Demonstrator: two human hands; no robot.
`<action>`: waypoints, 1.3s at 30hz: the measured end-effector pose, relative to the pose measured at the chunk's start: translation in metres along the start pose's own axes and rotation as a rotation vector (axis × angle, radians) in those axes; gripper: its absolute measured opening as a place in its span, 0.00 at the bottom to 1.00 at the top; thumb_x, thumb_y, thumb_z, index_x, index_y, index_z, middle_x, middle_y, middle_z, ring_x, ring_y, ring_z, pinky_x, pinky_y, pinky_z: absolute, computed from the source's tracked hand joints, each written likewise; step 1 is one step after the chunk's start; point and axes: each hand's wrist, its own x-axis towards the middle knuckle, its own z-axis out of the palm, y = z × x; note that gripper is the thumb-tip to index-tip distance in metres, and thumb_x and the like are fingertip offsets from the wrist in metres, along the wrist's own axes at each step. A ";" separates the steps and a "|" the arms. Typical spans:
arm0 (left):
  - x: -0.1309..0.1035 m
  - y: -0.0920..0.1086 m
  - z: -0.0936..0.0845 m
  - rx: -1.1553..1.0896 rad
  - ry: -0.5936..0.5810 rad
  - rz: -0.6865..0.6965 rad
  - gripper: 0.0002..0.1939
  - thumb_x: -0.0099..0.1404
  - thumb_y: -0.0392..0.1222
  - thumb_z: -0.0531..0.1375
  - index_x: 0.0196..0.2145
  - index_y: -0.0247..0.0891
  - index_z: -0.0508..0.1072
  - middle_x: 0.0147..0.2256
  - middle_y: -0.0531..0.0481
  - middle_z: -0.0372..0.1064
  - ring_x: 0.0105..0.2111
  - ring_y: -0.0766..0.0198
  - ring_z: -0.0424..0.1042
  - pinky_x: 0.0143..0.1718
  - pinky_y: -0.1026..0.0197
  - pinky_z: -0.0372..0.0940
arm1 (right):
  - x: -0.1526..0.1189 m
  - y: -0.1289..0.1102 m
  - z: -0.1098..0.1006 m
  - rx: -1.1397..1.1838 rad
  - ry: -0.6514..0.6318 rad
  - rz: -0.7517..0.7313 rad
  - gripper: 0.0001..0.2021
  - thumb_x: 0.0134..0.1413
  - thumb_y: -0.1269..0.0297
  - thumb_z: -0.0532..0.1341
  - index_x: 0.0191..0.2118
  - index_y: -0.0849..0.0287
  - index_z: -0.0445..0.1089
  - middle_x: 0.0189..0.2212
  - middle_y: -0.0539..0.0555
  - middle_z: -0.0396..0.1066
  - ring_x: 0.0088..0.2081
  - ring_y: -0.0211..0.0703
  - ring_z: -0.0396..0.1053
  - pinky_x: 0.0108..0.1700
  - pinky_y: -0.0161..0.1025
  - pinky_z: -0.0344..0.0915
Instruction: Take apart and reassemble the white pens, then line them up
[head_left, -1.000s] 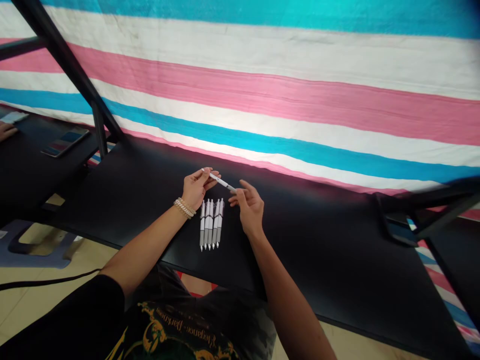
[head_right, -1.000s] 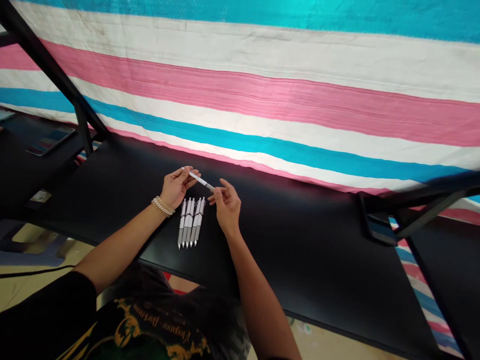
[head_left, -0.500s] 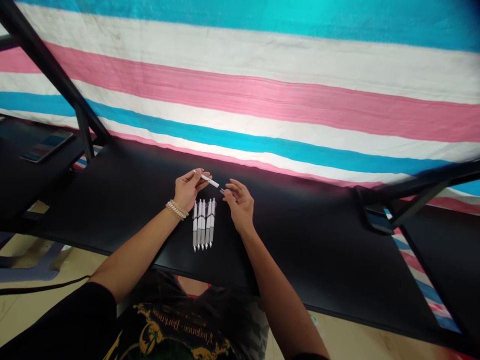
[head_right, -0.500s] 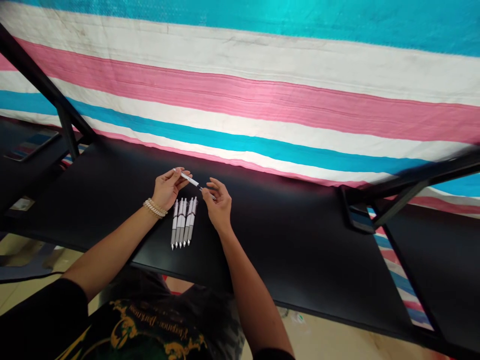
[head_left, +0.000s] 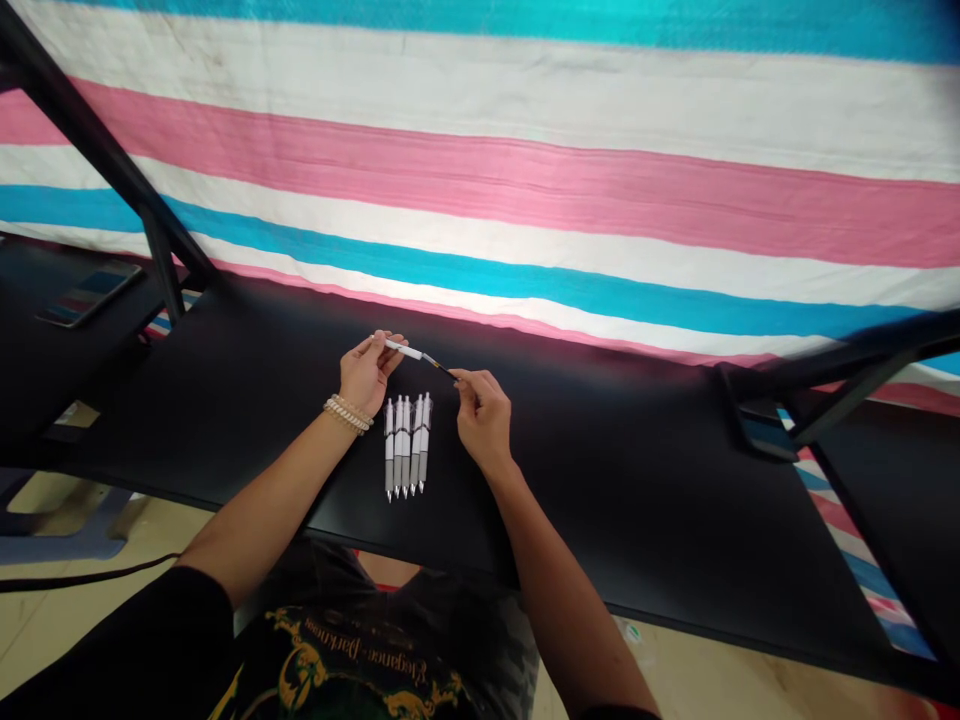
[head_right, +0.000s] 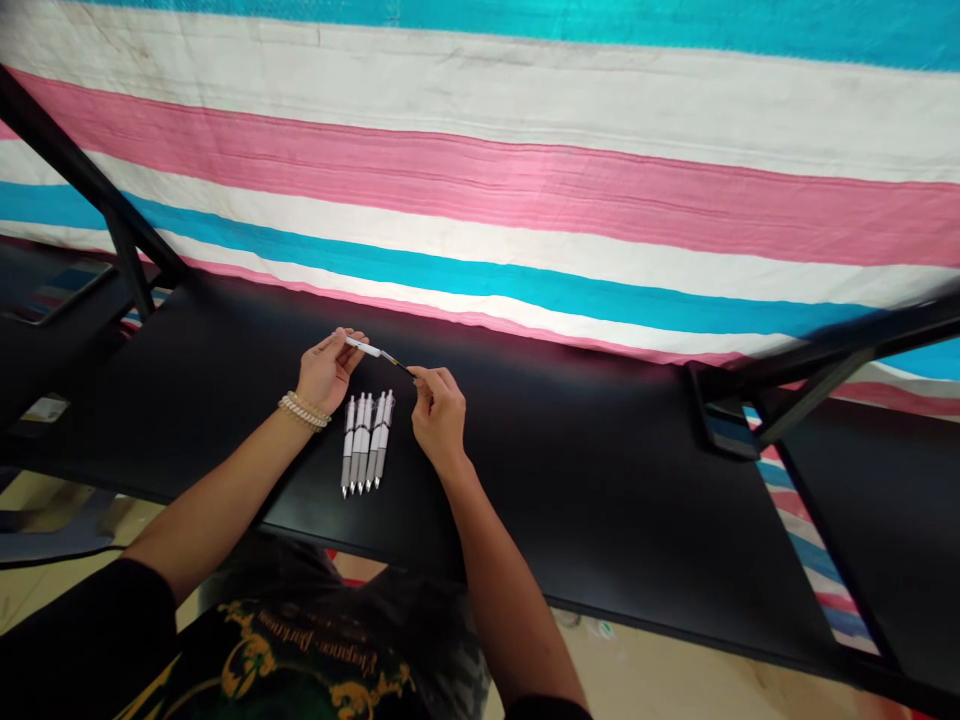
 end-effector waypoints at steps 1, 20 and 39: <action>0.002 0.001 -0.001 -0.043 0.024 -0.015 0.06 0.66 0.38 0.64 0.35 0.31 0.76 0.36 0.43 0.78 0.39 0.63 0.79 0.46 0.62 0.73 | 0.000 -0.001 -0.001 0.010 0.025 0.006 0.13 0.68 0.66 0.54 0.47 0.56 0.76 0.35 0.54 0.71 0.36 0.42 0.70 0.38 0.39 0.66; -0.012 -0.009 0.005 0.168 -0.088 0.036 0.13 0.62 0.46 0.68 0.35 0.31 0.76 0.36 0.41 0.78 0.38 0.59 0.79 0.43 0.57 0.73 | -0.008 -0.008 0.012 -0.072 0.021 -0.163 0.13 0.65 0.70 0.55 0.50 0.54 0.71 0.43 0.57 0.64 0.41 0.44 0.68 0.45 0.45 0.70; -0.015 -0.009 0.008 0.171 -0.145 -0.031 0.14 0.59 0.46 0.70 0.35 0.31 0.76 0.36 0.40 0.77 0.37 0.59 0.79 0.45 0.55 0.72 | -0.010 -0.010 0.016 -0.013 0.125 -0.100 0.03 0.64 0.65 0.58 0.40 0.55 0.68 0.35 0.54 0.70 0.38 0.43 0.71 0.41 0.42 0.71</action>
